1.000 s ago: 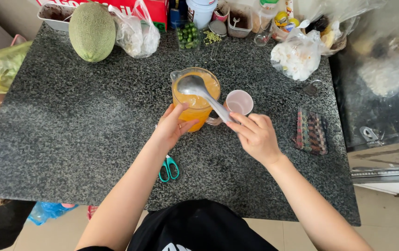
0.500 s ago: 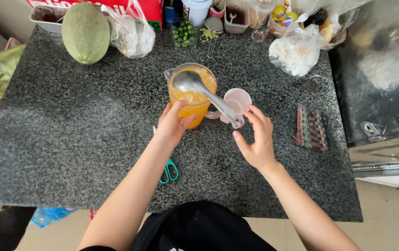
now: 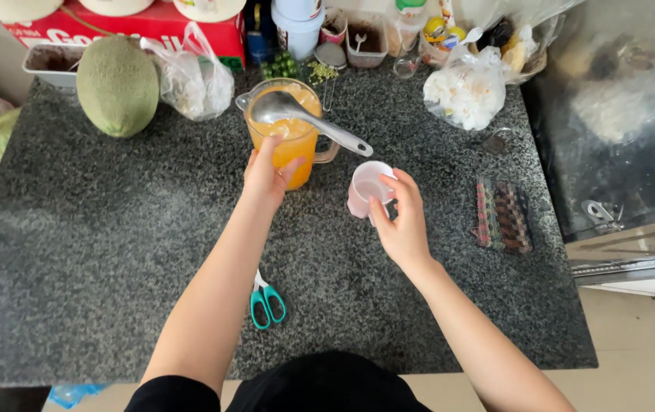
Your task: Adding ice to a pitcher of orange juice and stirring with a spoon.
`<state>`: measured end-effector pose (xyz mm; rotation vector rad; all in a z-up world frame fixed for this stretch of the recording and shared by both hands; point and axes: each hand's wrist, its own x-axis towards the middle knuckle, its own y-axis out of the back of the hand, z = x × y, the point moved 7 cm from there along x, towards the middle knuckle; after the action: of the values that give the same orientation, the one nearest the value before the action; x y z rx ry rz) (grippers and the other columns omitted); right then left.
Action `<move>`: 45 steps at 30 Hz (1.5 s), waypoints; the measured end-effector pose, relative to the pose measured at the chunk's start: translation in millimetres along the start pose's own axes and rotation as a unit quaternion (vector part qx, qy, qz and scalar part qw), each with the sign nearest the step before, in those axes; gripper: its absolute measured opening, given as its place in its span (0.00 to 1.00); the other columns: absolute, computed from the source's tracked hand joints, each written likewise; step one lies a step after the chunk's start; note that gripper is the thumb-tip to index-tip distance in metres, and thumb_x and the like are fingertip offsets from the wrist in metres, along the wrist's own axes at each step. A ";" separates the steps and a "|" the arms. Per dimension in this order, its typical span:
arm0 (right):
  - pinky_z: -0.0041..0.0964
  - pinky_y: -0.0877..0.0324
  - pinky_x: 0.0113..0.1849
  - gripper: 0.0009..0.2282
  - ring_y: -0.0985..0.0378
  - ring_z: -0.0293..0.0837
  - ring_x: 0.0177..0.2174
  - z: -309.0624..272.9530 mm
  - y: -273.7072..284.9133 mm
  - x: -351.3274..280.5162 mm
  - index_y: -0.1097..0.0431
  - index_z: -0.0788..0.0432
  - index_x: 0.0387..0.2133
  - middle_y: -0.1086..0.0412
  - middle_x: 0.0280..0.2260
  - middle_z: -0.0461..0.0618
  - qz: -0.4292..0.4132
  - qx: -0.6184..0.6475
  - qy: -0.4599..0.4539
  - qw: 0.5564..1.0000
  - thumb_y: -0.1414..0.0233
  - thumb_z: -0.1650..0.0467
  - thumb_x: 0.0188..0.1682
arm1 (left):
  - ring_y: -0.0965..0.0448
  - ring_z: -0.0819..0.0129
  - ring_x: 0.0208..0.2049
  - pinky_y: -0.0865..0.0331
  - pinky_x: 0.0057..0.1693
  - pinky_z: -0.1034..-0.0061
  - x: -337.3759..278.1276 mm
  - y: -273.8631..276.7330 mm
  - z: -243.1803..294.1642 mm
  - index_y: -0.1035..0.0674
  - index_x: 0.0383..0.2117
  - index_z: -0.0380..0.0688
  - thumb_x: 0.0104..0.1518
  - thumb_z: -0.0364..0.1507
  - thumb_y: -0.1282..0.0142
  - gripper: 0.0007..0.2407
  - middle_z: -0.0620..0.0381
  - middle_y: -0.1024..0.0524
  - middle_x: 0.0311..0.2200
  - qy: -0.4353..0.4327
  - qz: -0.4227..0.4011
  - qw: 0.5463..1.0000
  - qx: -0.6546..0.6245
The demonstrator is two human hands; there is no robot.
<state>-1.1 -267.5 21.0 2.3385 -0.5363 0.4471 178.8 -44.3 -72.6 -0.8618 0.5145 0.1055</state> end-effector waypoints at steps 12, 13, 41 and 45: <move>0.43 0.28 0.46 0.18 0.26 0.53 0.46 10.1 -11.9 38.7 0.29 0.55 0.55 0.40 0.61 0.61 -0.013 0.009 -0.047 0.999 0.40 0.72 0.51 | 0.22 0.23 0.50 0.18 0.53 0.60 59.8 -21.0 18.8 0.63 0.75 0.46 0.53 0.30 0.29 0.51 0.23 0.44 0.66 -0.011 0.003 1.000 0.006; 0.43 0.28 0.46 0.18 0.26 0.53 0.46 11.8 -13.3 43.5 0.29 0.55 0.55 0.40 0.61 0.61 -0.014 0.008 -0.049 0.999 0.40 0.72 0.51 | 0.22 0.23 0.50 0.18 0.53 0.60 61.1 -22.9 20.5 0.63 0.75 0.46 0.53 0.30 0.29 0.51 0.23 0.44 0.66 -0.009 0.005 1.000 0.006; 0.54 0.46 0.52 0.26 0.32 0.61 0.54 30.1 -144.9 203.1 0.45 0.62 0.65 0.36 0.57 0.62 -0.204 -0.261 -0.012 0.943 0.45 0.66 0.56 | 0.15 0.35 0.47 0.16 0.55 0.68 94.2 -42.9 42.7 0.64 0.75 0.48 0.54 0.34 0.29 0.52 0.17 0.55 0.68 0.012 -0.009 0.998 0.060; 0.51 0.43 0.51 0.23 0.29 0.60 0.52 22.8 -145.8 208.2 0.44 0.60 0.64 0.34 0.53 0.59 -0.191 -0.249 0.002 0.950 0.47 0.66 0.57 | 0.16 0.36 0.49 0.17 0.56 0.70 91.5 -47.6 46.8 0.64 0.75 0.48 0.54 0.35 0.30 0.51 0.20 0.55 0.69 0.008 -0.008 0.998 0.067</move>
<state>252.2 -237.0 19.2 1.8870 -0.1545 0.1117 290.9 -50.9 -57.5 -0.7368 0.5245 0.0489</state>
